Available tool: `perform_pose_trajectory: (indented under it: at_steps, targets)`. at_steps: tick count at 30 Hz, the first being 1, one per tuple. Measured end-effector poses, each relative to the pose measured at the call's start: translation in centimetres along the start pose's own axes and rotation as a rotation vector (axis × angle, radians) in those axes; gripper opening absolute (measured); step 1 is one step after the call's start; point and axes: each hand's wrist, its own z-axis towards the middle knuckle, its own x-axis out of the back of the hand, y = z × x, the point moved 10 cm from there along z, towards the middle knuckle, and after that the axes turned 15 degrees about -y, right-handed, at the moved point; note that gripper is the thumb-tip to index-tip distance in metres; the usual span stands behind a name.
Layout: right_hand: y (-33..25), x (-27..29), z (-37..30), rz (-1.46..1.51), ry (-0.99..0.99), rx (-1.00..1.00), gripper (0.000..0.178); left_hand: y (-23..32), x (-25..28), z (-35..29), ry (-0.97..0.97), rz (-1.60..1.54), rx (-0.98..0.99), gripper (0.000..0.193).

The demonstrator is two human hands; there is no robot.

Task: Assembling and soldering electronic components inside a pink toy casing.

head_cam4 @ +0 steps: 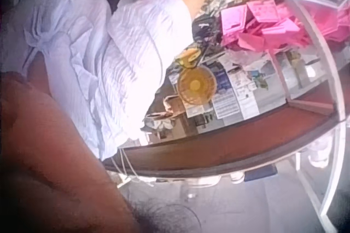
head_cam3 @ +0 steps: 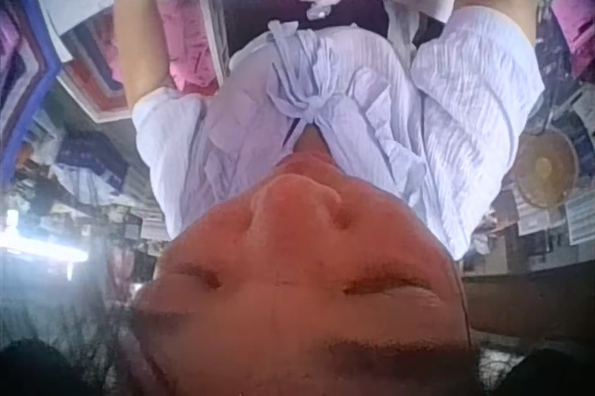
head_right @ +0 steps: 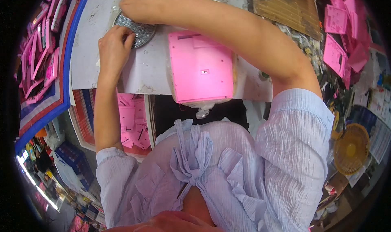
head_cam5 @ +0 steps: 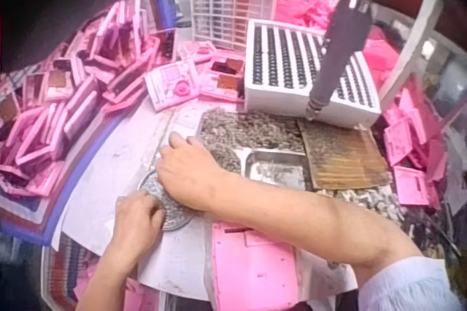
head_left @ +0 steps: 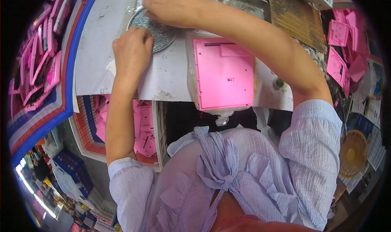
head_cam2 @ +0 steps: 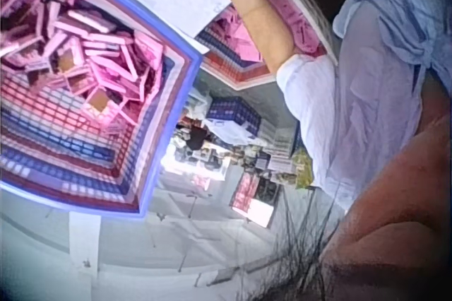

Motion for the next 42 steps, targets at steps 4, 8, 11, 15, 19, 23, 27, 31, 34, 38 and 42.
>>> perform_pose_trajectory:
  at_steps: [4,8,11,15,19,23,27,31,34,38,42]
  targets:
    - [0.7,6.4,-8.3,0.212,0.070,-0.051,0.014,-1.4,-0.3,-0.5,0.009,-0.144,0.047,0.010]
    - [1.5,6.6,-20.0,0.469,-0.019,-0.169,0.014,-1.0,0.2,-0.8,0.111,-0.145,0.021,0.009]
    - [0.4,5.4,-23.9,0.495,0.021,-0.255,0.014,-0.4,0.8,-1.2,0.170,-0.047,0.034,0.009]
    - [-0.2,6.0,-24.9,0.421,0.107,-0.275,0.017,3.9,1.9,-2.4,0.147,-0.513,-0.033,0.007]
    - [-0.3,5.6,-24.9,0.442,0.063,-0.212,0.025,14.7,1.9,-6.1,0.024,-0.655,-0.384,0.007]
    - [-0.1,5.7,-25.4,0.464,0.062,-0.190,0.030,19.7,-0.6,-6.7,-0.072,-0.629,-0.450,0.011]
    - [0.2,5.5,-26.6,0.490,0.071,-0.220,0.031,21.6,-0.8,-7.4,0.004,-0.489,-0.485,0.010]
    - [0.3,5.7,-27.1,0.460,0.097,-0.228,0.024,22.1,-1.1,-7.7,0.031,-0.425,-0.485,0.009]
    - [0.8,6.3,-27.3,0.463,0.118,-0.220,0.025,22.4,-1.2,-7.8,0.007,-0.386,-0.480,0.012]
    - [2.0,7.5,-28.0,0.403,0.167,-0.249,0.023,22.2,-1.3,-7.9,-0.008,-0.377,-0.470,0.014]
    - [4.1,10.6,-26.7,0.266,0.229,-0.221,0.016,21.2,-1.0,-8.6,0.010,-0.397,-0.426,0.016]
